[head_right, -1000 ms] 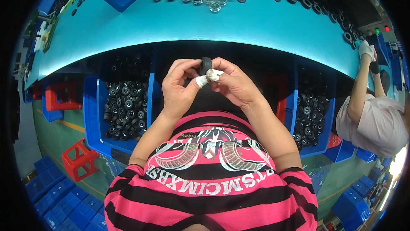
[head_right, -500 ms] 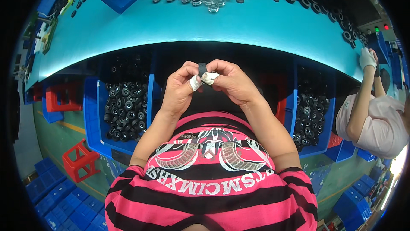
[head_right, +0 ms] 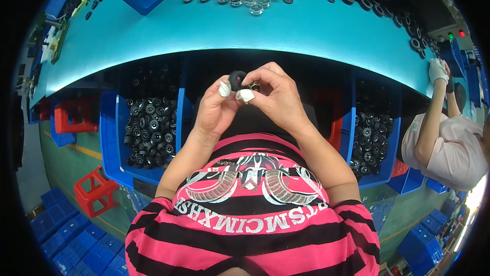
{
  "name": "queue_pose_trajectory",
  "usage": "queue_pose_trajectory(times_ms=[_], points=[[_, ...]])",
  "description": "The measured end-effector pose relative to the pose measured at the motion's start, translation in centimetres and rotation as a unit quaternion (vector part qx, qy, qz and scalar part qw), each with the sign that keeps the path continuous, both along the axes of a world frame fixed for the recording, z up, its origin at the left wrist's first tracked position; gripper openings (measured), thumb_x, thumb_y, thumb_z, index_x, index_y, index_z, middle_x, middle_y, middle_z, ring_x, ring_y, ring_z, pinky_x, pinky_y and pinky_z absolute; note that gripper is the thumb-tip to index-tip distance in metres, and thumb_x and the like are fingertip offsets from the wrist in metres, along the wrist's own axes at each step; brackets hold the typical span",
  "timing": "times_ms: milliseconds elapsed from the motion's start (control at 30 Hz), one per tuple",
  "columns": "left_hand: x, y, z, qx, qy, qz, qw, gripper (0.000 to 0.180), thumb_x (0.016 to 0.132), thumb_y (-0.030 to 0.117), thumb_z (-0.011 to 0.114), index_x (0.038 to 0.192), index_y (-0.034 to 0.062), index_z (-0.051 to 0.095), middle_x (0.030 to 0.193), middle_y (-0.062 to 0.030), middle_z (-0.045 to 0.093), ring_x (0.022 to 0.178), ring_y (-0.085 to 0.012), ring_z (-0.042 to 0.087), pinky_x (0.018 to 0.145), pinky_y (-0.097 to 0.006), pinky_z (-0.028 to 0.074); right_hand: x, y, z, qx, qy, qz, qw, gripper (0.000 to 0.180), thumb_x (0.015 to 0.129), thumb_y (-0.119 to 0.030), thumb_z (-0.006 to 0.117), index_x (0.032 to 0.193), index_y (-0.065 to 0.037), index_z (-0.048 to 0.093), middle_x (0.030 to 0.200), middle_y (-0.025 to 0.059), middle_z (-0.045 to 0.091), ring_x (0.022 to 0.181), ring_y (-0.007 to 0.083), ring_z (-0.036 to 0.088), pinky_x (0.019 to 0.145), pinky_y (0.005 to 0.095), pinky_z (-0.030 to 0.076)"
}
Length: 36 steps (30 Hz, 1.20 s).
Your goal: Assembling small metal components into black plastic ring housings at a production workstation.
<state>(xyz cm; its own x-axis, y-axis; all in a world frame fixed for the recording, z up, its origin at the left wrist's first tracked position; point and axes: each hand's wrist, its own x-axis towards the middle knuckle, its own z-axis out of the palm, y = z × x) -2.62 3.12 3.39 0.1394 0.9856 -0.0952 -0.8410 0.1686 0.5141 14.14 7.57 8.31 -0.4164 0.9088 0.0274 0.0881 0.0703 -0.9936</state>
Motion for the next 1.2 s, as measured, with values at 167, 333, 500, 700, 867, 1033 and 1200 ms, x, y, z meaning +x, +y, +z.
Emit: queue_pose_trajectory(times_ms=[167, 333, 500, 700, 867, 1033, 1200], points=[[-1.5, 0.4, 0.1, -0.012, -0.068, 0.003, 0.998, 0.027, 0.101, 0.016, 0.057, 0.121, -0.0010, 0.059, 0.112, -0.0166, 0.065, 0.093, -0.0218, 0.065, 0.088, -0.044, 0.059, 1.2, 0.7, 0.7, -0.072, 0.109, 0.021, 0.991, 0.038, 0.087, 0.004, 0.068, 0.124, 0.001, 0.065, 0.113, 0.0044, 0.054, 0.097, 0.0102, 0.061, 0.086, 0.0258, 0.055], [-1.1, 0.1, 0.1, -0.008, -0.079, -0.015, 0.997, 0.031, 0.105, 0.021, 0.051, 0.124, -0.0029, 0.057, 0.123, -0.0256, 0.061, 0.094, -0.0230, 0.066, 0.086, -0.041, 0.061, 1.4, 0.9, 1.2, -0.141, 0.148, -0.018, 0.979, 0.037, 0.088, 0.003, 0.069, 0.125, 0.001, 0.063, 0.109, 0.0055, 0.063, 0.097, 0.0100, 0.063, 0.087, 0.0246, 0.054], [-1.0, 0.2, 0.5, 0.003, -0.072, -0.020, 0.997, 0.030, 0.104, 0.019, 0.052, 0.124, -0.0026, 0.056, 0.119, -0.0215, 0.062, 0.094, -0.0237, 0.065, 0.085, -0.040, 0.061, 1.5, 0.8, 0.8, -0.101, 0.126, -0.032, 0.986, 0.036, 0.085, 0.000, 0.075, 0.119, 0.001, 0.064, 0.101, 0.0046, 0.066, 0.094, 0.0098, 0.064, 0.085, 0.0245, 0.056], [-0.8, 0.2, 0.7, 0.005, -0.045, -0.016, 0.999, 0.027, 0.102, 0.020, 0.056, 0.120, 0.0006, 0.057, 0.108, -0.0116, 0.063, 0.092, -0.0216, 0.064, 0.084, -0.040, 0.060, 1.2, 0.4, 0.8, -0.036, 0.066, -0.040, 0.996, 0.034, 0.082, -0.002, 0.078, 0.113, 0.000, 0.064, 0.099, 0.0046, 0.068, 0.090, 0.0098, 0.066, 0.080, 0.0244, 0.058], [-0.8, 0.1, 0.3, 0.028, -0.016, 0.002, 0.999, 0.026, 0.101, 0.022, 0.058, 0.119, 0.0025, 0.058, 0.114, -0.0148, 0.063, 0.093, -0.0196, 0.064, 0.084, -0.040, 0.059, 1.4, 0.3, 0.5, -0.028, 0.057, -0.053, 0.997, 0.033, 0.082, -0.001, 0.078, 0.111, 0.000, 0.064, 0.098, 0.0051, 0.068, 0.090, 0.0102, 0.067, 0.081, 0.0248, 0.058], [-1.1, 0.1, 0.5, 0.017, -0.014, 0.005, 1.000, 0.028, 0.103, 0.023, 0.055, 0.121, 0.0019, 0.058, 0.122, -0.0217, 0.062, 0.093, -0.0195, 0.064, 0.085, -0.039, 0.059, 1.6, 0.2, 0.2, -0.063, 0.080, -0.060, 0.993, 0.034, 0.081, 0.000, 0.078, 0.112, 0.000, 0.063, 0.101, 0.0045, 0.066, 0.090, 0.0094, 0.064, 0.081, 0.0237, 0.057], [-1.2, 0.1, 0.4, 0.001, -0.076, -0.001, 0.997, 0.027, 0.104, 0.018, 0.052, 0.121, -0.0012, 0.058, 0.119, -0.0247, 0.063, 0.092, -0.0200, 0.064, 0.088, -0.042, 0.059, 1.6, 0.2, 0.1, -0.084, 0.098, -0.051, 0.990, 0.034, 0.082, 0.001, 0.077, 0.113, 0.000, 0.063, 0.100, 0.0035, 0.064, 0.090, 0.0080, 0.061, 0.079, 0.0226, 0.057]])
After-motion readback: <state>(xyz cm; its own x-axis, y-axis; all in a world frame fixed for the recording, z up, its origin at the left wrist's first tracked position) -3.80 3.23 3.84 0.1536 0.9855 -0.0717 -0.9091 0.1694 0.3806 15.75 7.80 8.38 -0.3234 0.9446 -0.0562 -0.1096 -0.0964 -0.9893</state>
